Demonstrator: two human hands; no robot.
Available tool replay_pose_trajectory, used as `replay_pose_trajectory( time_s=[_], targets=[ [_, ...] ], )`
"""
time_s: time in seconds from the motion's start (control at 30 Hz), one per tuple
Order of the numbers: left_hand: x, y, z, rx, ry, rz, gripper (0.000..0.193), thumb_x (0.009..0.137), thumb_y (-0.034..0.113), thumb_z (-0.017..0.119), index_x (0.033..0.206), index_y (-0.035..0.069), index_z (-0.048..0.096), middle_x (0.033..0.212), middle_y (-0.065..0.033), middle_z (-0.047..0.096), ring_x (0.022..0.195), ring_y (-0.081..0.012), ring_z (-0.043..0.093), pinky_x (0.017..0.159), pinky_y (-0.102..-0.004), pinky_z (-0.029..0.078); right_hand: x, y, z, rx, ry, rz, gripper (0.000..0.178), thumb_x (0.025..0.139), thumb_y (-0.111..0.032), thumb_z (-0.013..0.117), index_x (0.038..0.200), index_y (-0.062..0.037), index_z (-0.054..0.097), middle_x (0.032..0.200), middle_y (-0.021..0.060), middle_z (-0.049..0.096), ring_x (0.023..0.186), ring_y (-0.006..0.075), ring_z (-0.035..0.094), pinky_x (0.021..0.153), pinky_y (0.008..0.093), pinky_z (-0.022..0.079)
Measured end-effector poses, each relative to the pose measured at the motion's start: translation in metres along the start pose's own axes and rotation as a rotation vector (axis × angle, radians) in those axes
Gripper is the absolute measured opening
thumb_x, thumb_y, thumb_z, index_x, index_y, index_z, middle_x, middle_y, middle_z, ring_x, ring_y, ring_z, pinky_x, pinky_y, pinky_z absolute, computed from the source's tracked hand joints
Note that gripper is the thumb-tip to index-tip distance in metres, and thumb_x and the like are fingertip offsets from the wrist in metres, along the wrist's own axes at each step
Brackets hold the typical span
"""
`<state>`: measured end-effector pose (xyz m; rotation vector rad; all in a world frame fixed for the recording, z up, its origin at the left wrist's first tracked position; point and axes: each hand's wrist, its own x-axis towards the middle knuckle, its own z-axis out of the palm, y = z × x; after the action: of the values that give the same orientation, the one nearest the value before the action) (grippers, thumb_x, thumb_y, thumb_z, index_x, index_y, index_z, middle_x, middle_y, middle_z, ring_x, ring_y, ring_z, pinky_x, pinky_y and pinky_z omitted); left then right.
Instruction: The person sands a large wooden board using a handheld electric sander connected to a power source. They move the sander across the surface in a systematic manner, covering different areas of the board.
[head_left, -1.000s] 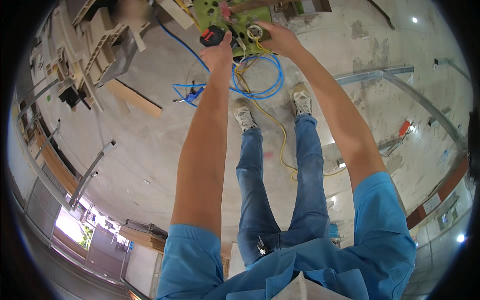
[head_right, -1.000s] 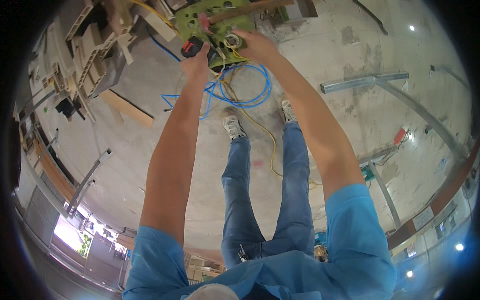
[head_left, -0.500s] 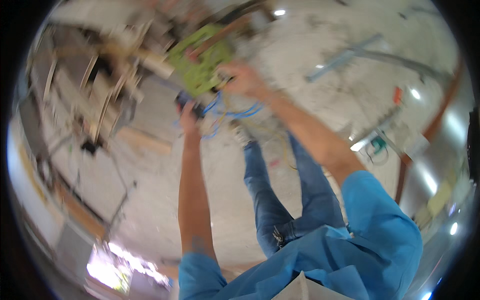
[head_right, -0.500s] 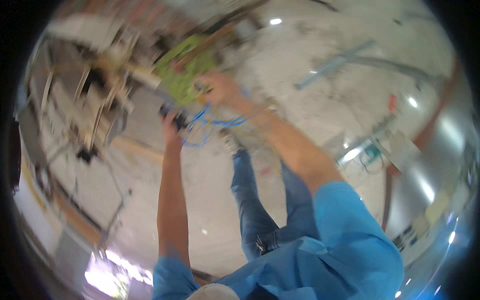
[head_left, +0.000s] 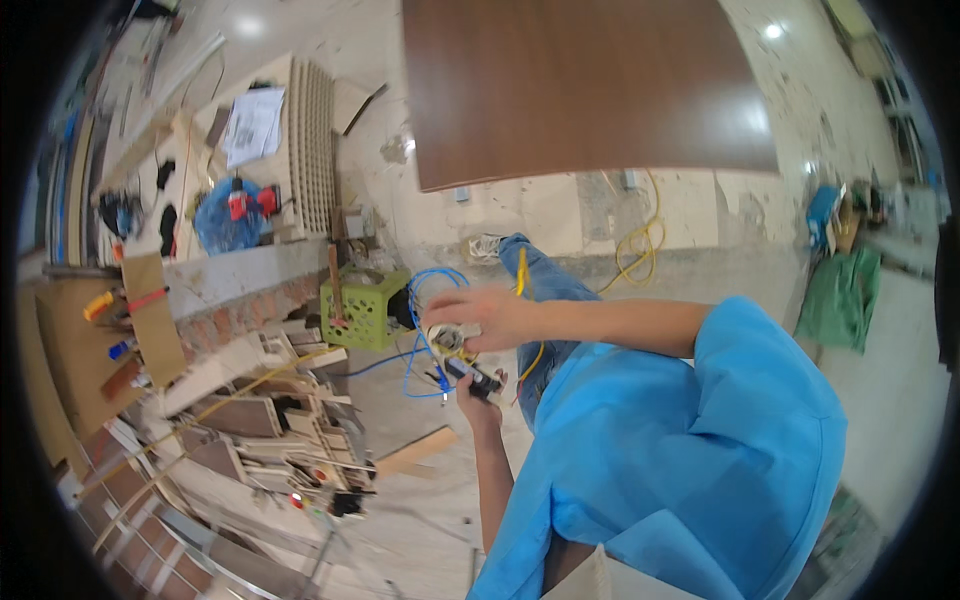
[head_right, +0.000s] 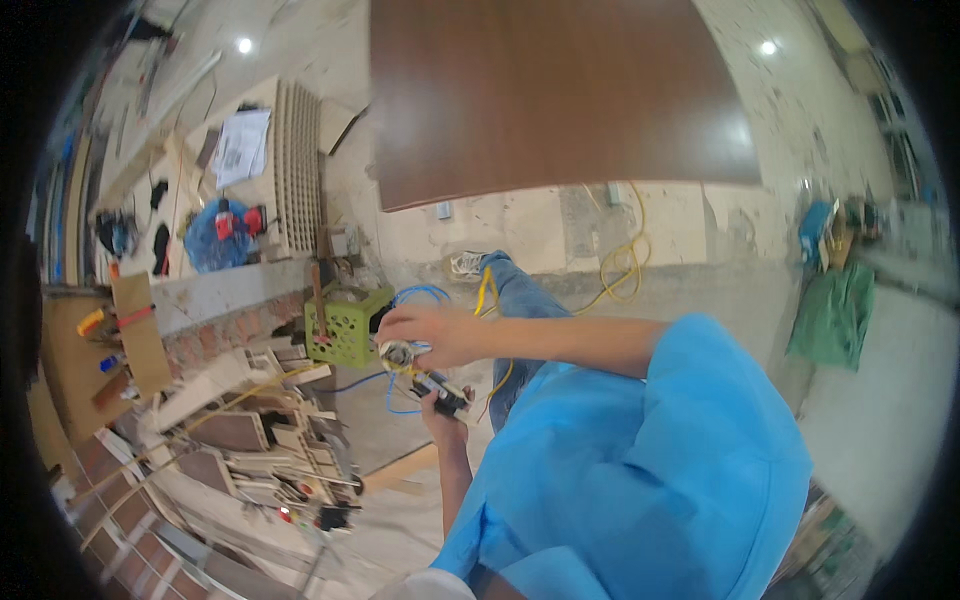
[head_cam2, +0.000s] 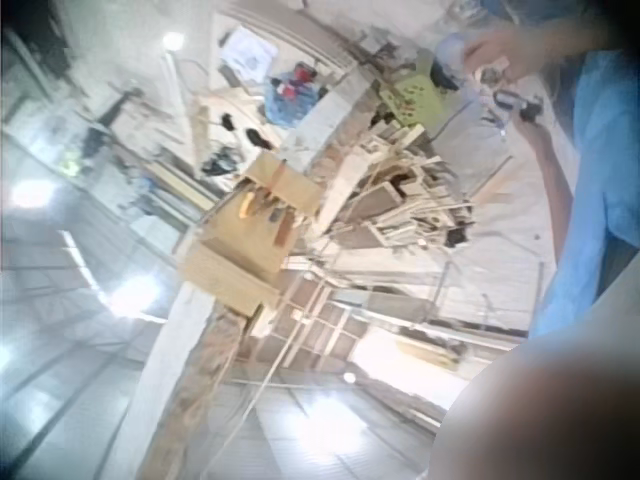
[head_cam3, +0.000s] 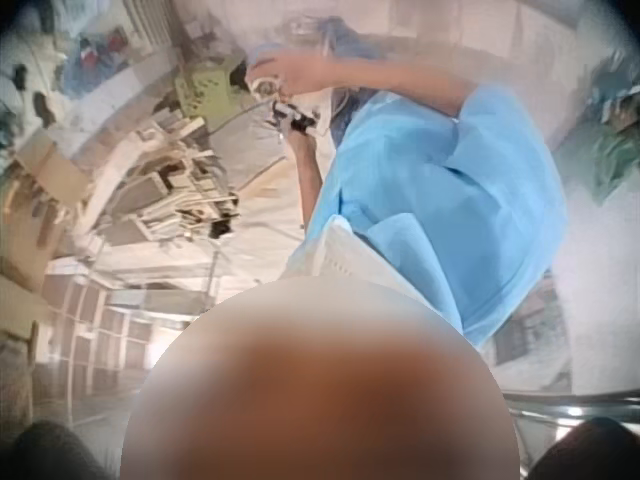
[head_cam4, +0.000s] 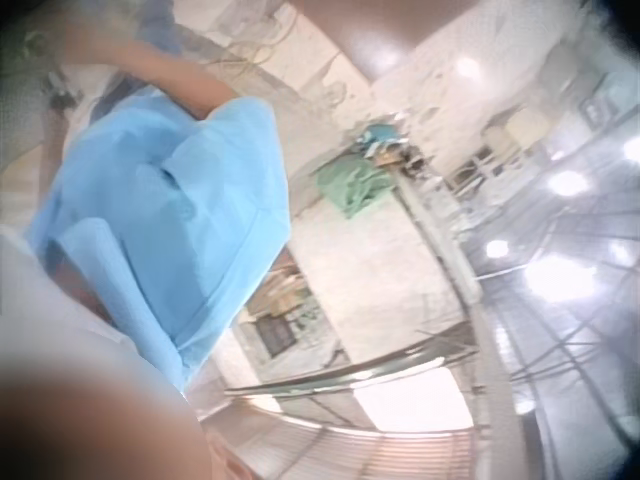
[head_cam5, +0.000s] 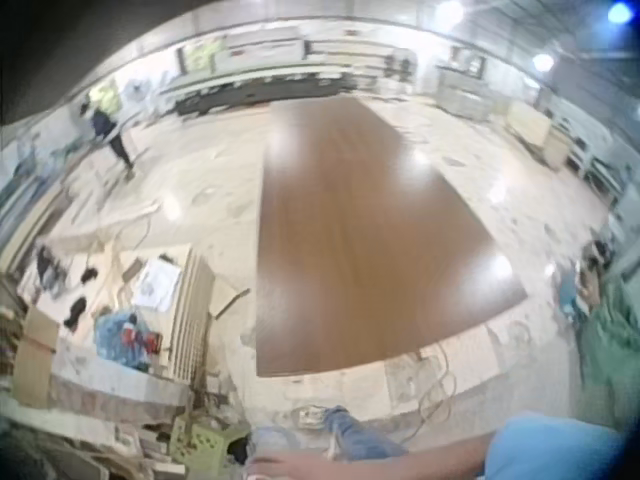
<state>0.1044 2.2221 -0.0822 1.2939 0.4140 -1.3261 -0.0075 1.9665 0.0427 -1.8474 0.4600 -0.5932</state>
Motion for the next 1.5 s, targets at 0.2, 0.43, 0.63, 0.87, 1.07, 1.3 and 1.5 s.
replay_pose_trajectory(
  time_s=[0.2, 0.43, 0.63, 0.87, 1.07, 1.3, 1.5],
  targets=[
    [-0.015, 0.014, 0.044, 0.441, -0.261, 0.155, 0.03, 0.093, 0.028, 0.066, 0.111, 0.005, 0.061, 0.086, -0.01, 0.07, 0.076, -0.0281, 0.073, 0.067, -0.0381, 0.057, -0.138, -0.091, -0.064, 0.144, 0.511, 0.189, 0.056, 0.082, -0.006, 0.084, 0.135, -0.0137, 0.067, 0.129, 0.0047, 0.067, 0.112, 0.0202, 0.068, 0.094, 0.0326, 0.057],
    [-0.06, -0.003, 0.127, 0.698, -0.386, 0.127, 0.03, 0.092, 0.026, 0.066, 0.111, 0.003, 0.066, 0.093, -0.0107, 0.072, 0.079, -0.0214, 0.071, 0.076, -0.0343, 0.058, -0.295, -0.146, -0.116, 0.448, 1.052, 0.138, 0.052, 0.085, -0.005, 0.087, 0.133, -0.0069, 0.067, 0.13, 0.0068, 0.069, 0.11, 0.0141, 0.068, 0.092, 0.0307, 0.057],
    [-0.09, -0.105, 0.222, 0.924, -0.492, 0.104, 0.045, 0.088, 0.027, 0.069, 0.126, 0.004, 0.06, 0.102, -0.0074, 0.068, 0.088, -0.0182, 0.066, 0.081, -0.0341, 0.056, -0.447, -0.148, -0.2, 0.7, 1.423, -0.208, 0.055, 0.1, -0.025, 0.076, 0.145, -0.0057, 0.053, 0.134, 0.0098, 0.067, 0.11, 0.0224, 0.069, 0.082, 0.0334, 0.062],
    [-0.155, -0.288, 0.4, 1.074, -0.699, -0.08, 0.055, 0.085, 0.026, 0.071, 0.134, 0.004, 0.055, 0.108, -0.0079, 0.066, 0.092, -0.0176, 0.067, 0.084, -0.0339, 0.057, -0.639, -0.158, -0.332, 0.744, 1.856, -0.386, 0.069, 0.101, -0.044, 0.073, 0.149, -0.001, 0.048, 0.138, 0.0217, 0.06, 0.1, 0.0232, 0.067, 0.064, 0.0243, 0.053],
    [-0.213, -0.326, 0.522, 1.164, -1.09, 0.129, 0.082, 0.074, 0.024, 0.08, 0.147, 0.002, 0.049, 0.123, -0.0076, 0.062, 0.109, -0.0178, 0.06, 0.098, -0.033, 0.049, -0.728, -0.184, -0.431, 0.905, 1.499, -0.679, 0.076, 0.097, -0.039, 0.079, 0.147, 0.0066, 0.046, 0.14, 0.0271, 0.053, 0.1, 0.0248, 0.067, 0.065, 0.0252, 0.052],
    [-0.149, -0.321, 0.665, 0.856, -0.877, 0.299, 0.06, 0.083, 0.019, 0.071, 0.138, 0.001, 0.053, 0.119, -0.0135, 0.067, 0.103, -0.0244, 0.068, 0.093, -0.0368, 0.053, -0.72, -0.126, -0.533, 1.002, 1.458, -0.744, 0.075, 0.097, -0.042, 0.079, 0.147, 0.0058, 0.049, 0.138, 0.0289, 0.052, 0.083, 0.0196, 0.065, 0.065, 0.0257, 0.055],
    [-0.066, -0.313, 0.755, 0.624, -0.603, 0.101, 0.047, 0.092, 0.031, 0.061, 0.121, -0.006, 0.059, 0.114, -0.0206, 0.071, 0.101, -0.0379, 0.074, 0.086, -0.0492, 0.063, -0.704, -0.072, -0.641, 0.972, 1.43, -0.632, 0.073, 0.103, -0.051, 0.067, 0.146, 0.0056, 0.052, 0.132, 0.0368, 0.058, 0.08, 0.0229, 0.07, 0.071, 0.0269, 0.062]
  ],
)
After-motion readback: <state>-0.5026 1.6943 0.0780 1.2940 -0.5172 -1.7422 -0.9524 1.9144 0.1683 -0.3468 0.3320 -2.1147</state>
